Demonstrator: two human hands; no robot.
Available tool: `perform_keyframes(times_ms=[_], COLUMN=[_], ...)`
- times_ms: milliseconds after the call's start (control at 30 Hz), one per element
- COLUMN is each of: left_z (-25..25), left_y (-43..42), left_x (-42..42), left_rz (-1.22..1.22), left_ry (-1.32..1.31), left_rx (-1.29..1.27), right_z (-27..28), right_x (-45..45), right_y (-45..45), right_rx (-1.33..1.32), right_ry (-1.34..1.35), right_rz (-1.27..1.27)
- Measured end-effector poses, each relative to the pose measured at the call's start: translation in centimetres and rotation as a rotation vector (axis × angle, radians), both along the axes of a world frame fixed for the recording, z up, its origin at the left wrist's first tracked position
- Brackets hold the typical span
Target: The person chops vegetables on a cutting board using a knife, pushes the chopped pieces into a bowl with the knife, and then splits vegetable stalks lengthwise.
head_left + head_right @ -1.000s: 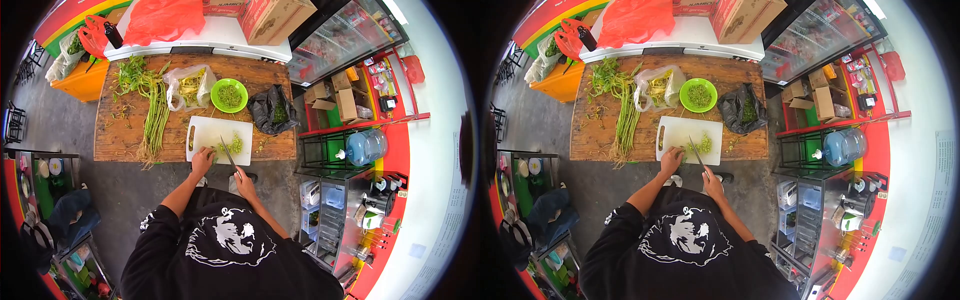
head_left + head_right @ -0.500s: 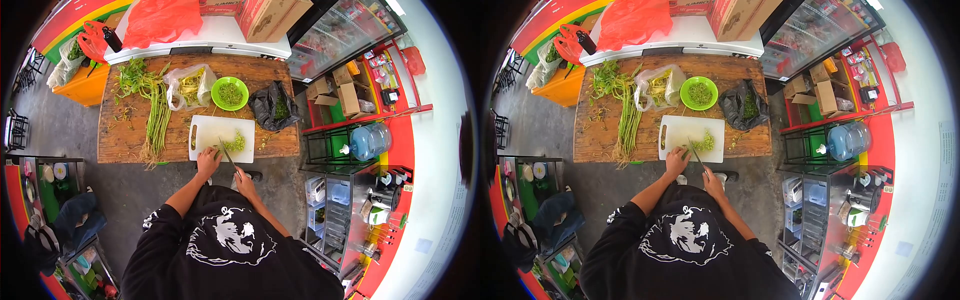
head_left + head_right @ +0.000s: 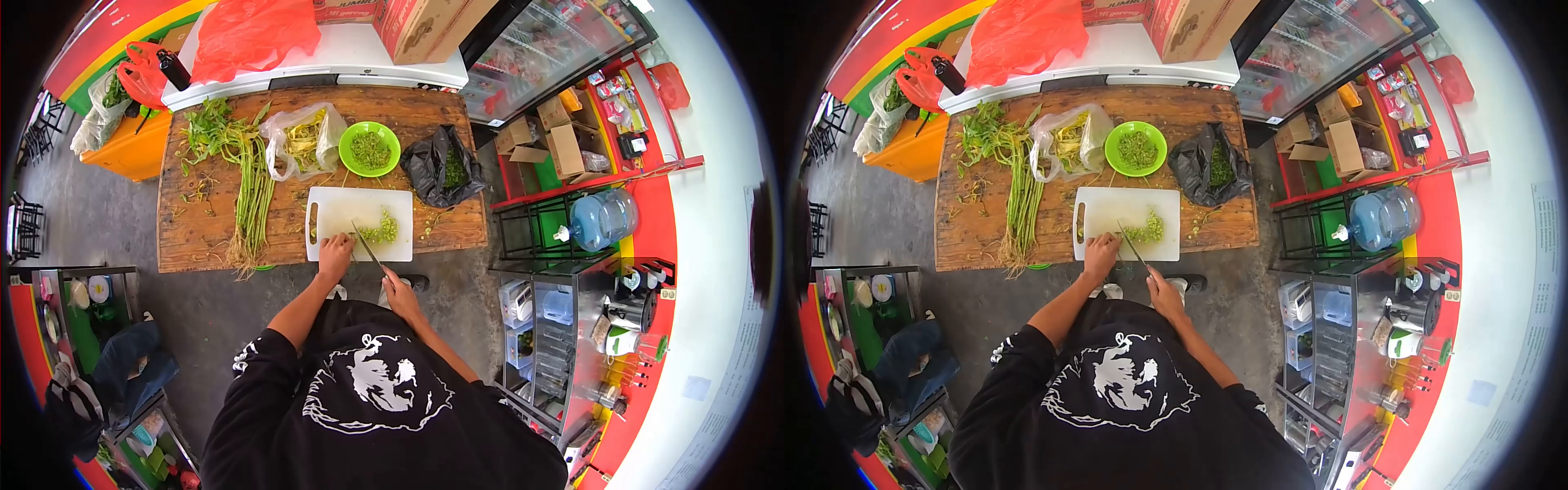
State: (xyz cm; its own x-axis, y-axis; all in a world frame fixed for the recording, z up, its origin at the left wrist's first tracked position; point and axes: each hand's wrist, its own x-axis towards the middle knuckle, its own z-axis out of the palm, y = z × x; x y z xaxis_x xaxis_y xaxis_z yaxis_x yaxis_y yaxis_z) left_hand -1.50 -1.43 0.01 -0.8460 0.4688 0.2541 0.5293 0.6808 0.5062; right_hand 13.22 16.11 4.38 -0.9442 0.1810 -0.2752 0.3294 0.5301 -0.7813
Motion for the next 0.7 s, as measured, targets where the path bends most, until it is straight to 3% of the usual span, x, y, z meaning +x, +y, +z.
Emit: perform_keyframes(times_ms=[233,533,700], left_z=[0.1,0.8,0.6], left_y=[-0.4,-0.7,-0.8], left_x=[-0.8,-1.2,-1.2], left_rz=[-0.071,-0.141,-0.106], left_ry=[0.053,0.06,0.003], left_rx=[-0.096,-0.122,-0.055], right_z=[1.1,-0.3,1.2], right_x=[-0.4,-4.3,-6.7], right_y=[-0.4,-1.6,-1.2], right_rx=[0.028,0.161,0.208], right_ry=[-0.115,0.027,-0.137], right_rz=[0.029,0.045,0.071])
